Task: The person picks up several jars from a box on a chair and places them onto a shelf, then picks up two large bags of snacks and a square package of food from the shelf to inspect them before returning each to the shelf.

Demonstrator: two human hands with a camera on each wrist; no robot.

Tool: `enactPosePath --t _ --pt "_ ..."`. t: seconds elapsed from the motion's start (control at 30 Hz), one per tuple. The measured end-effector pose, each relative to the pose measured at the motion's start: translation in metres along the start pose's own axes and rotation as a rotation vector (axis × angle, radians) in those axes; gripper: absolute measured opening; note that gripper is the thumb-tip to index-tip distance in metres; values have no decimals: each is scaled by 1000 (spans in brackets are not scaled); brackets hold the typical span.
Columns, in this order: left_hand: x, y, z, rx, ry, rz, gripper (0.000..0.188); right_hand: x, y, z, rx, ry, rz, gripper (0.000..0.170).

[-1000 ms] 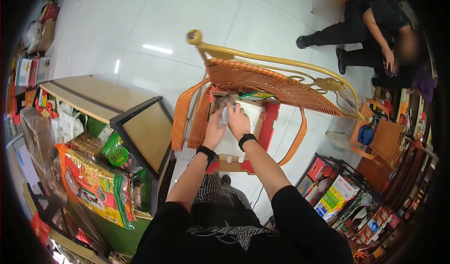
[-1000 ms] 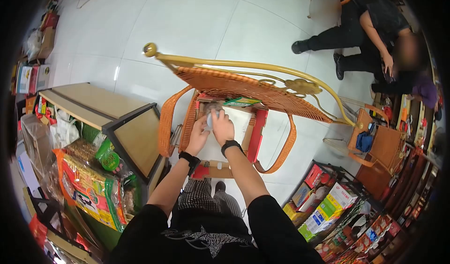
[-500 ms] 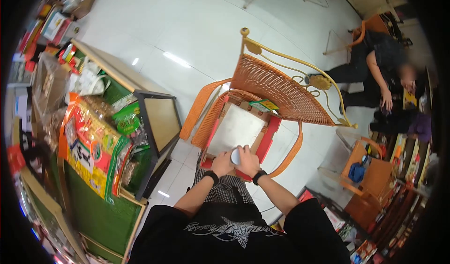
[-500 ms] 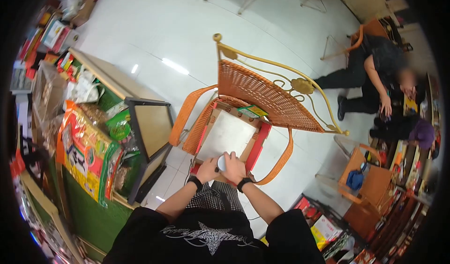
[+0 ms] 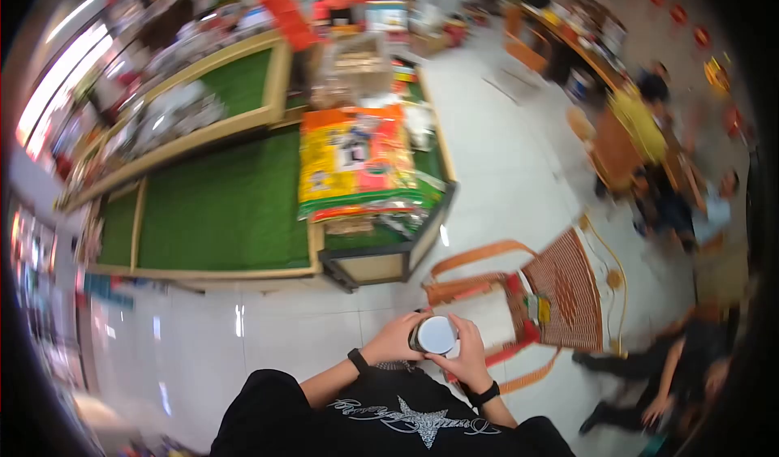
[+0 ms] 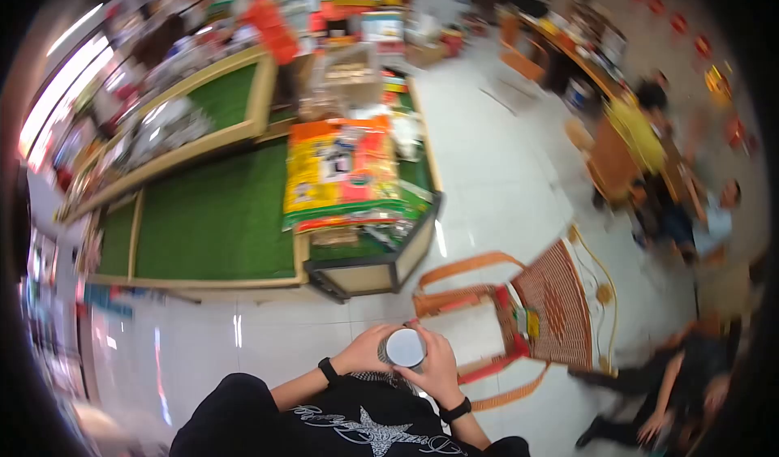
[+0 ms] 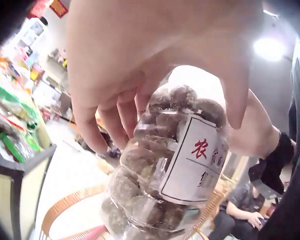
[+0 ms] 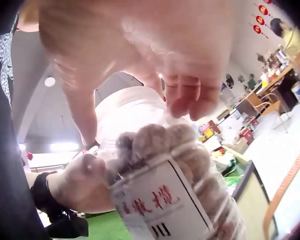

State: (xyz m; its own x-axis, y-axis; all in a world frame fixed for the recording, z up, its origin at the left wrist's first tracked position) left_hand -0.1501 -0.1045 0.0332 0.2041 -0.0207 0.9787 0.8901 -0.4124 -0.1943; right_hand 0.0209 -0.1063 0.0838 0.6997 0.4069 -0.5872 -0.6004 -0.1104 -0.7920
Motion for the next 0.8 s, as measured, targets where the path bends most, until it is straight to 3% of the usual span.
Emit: enactPosePath --t 0.1,0.2,0.3,0.53,0.8 --pt "17 -22 -51 250 76 -11 80 -34 13 11 -48 -156 78 81" --pt "27 -45 -94 379 15 2 79 -72 29 20 -84 -263 133 79" --pt "35 -64 -127 488 63 31 77 -97 44 26 -167 -312 187 79" --pt "36 -116 -182 615 9 51 76 -165 80 58 -330 -402 185 80" --pt "26 -219 -256 772 -20 64 77 -280 143 108 -400 -483 277 77"
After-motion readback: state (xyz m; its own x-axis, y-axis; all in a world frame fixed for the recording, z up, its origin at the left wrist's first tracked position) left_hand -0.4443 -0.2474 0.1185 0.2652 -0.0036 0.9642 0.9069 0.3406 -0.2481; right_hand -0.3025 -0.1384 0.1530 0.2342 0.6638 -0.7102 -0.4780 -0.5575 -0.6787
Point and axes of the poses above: each hand's wrist, its own z-axis towards the middle knuckle, its own y-axis out of the palm, x = y × z, the point moved 3 cm from there along z, towards the middle knuckle, and after that the axes turned 15 degrees about -z, right-handed, at the moved point
